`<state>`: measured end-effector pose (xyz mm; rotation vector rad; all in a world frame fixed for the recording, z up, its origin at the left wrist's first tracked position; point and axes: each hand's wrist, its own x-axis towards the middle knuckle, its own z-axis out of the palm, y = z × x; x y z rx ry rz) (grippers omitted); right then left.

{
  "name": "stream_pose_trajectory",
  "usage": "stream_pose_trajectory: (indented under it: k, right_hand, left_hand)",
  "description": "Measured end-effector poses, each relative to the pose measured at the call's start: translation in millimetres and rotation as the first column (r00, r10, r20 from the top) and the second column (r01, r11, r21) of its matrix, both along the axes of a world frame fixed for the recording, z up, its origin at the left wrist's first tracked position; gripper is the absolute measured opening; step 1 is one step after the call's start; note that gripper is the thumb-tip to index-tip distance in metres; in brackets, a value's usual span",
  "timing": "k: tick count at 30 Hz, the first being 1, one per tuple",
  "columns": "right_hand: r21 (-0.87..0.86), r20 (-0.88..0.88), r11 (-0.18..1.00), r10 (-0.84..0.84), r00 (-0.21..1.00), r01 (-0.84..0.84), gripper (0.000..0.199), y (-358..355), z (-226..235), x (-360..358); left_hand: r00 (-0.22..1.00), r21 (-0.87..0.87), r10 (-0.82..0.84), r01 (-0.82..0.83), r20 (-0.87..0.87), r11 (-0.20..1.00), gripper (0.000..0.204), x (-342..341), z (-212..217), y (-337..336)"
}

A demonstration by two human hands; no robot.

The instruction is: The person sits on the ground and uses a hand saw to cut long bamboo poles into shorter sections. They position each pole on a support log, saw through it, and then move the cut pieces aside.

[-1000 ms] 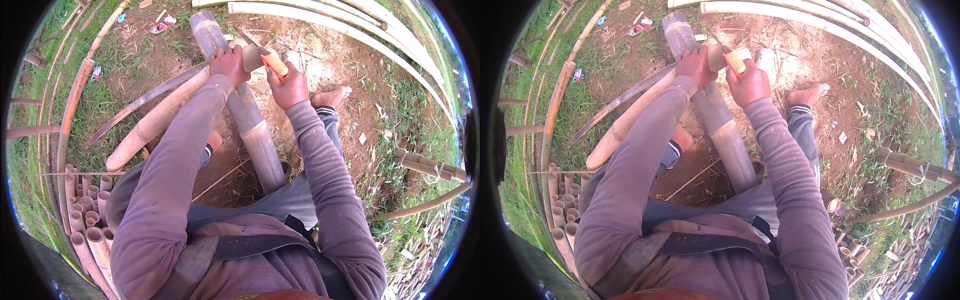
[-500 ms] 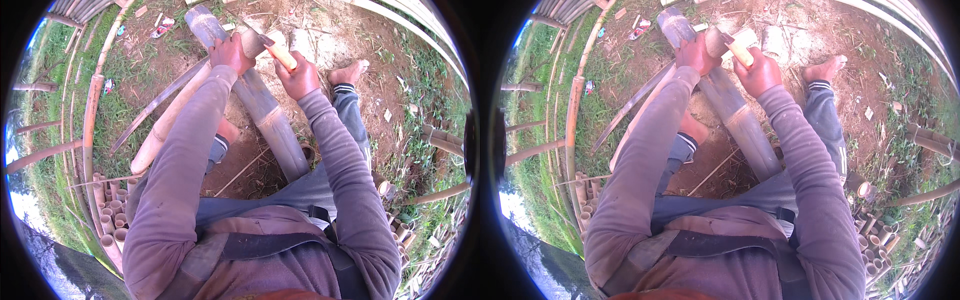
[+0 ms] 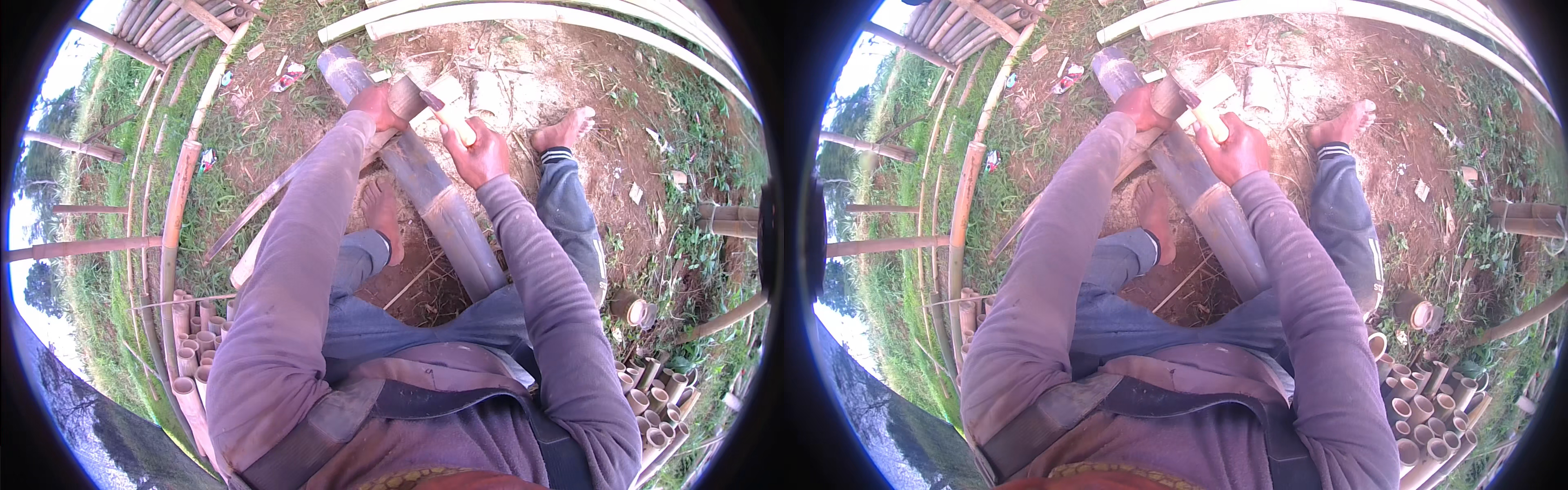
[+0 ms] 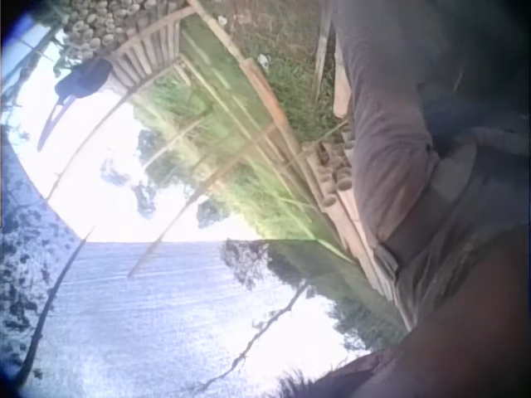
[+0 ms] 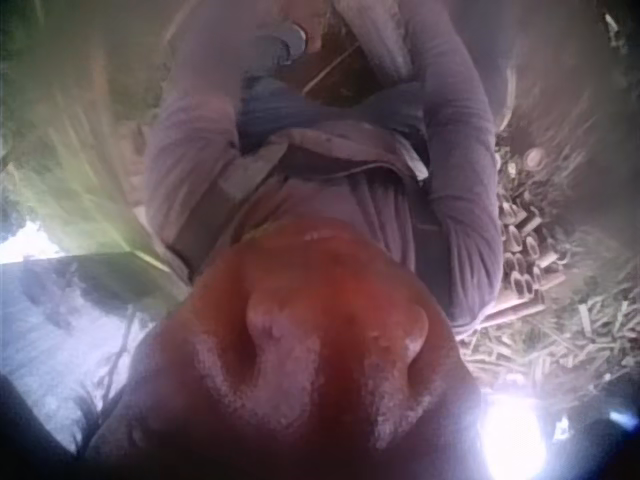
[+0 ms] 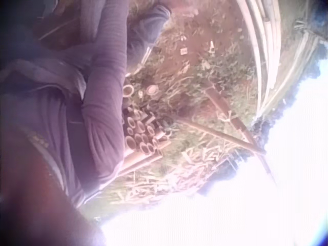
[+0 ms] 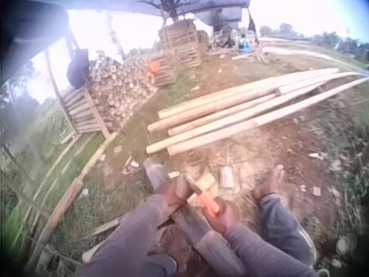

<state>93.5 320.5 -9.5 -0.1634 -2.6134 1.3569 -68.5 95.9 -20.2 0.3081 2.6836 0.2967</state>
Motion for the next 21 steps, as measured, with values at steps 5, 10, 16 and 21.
stream_pose_trajectory:
  k: [5,10,16,21]
  right_hand:
    - [-0.048,-0.271,0.998,0.028,0.962,-0.042,0.031,6.0,-29.1,14.9]
    - [0.065,-0.174,0.997,0.059,0.983,-0.048,0.029,-6.7,10.4,9.8]
    - [0.203,-0.177,0.966,0.194,0.965,-0.157,0.026,64.5,43.5,166.8]
    - [0.073,-0.192,0.991,0.122,0.974,-0.110,0.025,34.5,35.2,110.7]
  left_hand:
    - [0.984,-0.076,-0.011,-0.003,-0.178,0.997,0.102,14.8,2.7,26.8]
    - [0.907,0.044,0.150,-0.145,-0.394,0.988,0.097,37.9,-16.5,35.6]
    - [0.983,0.056,0.077,-0.068,-0.164,0.996,0.091,23.5,1.3,10.2]
    - [0.988,0.071,0.045,-0.035,-0.145,0.997,0.081,9.7,-4.1,11.3]
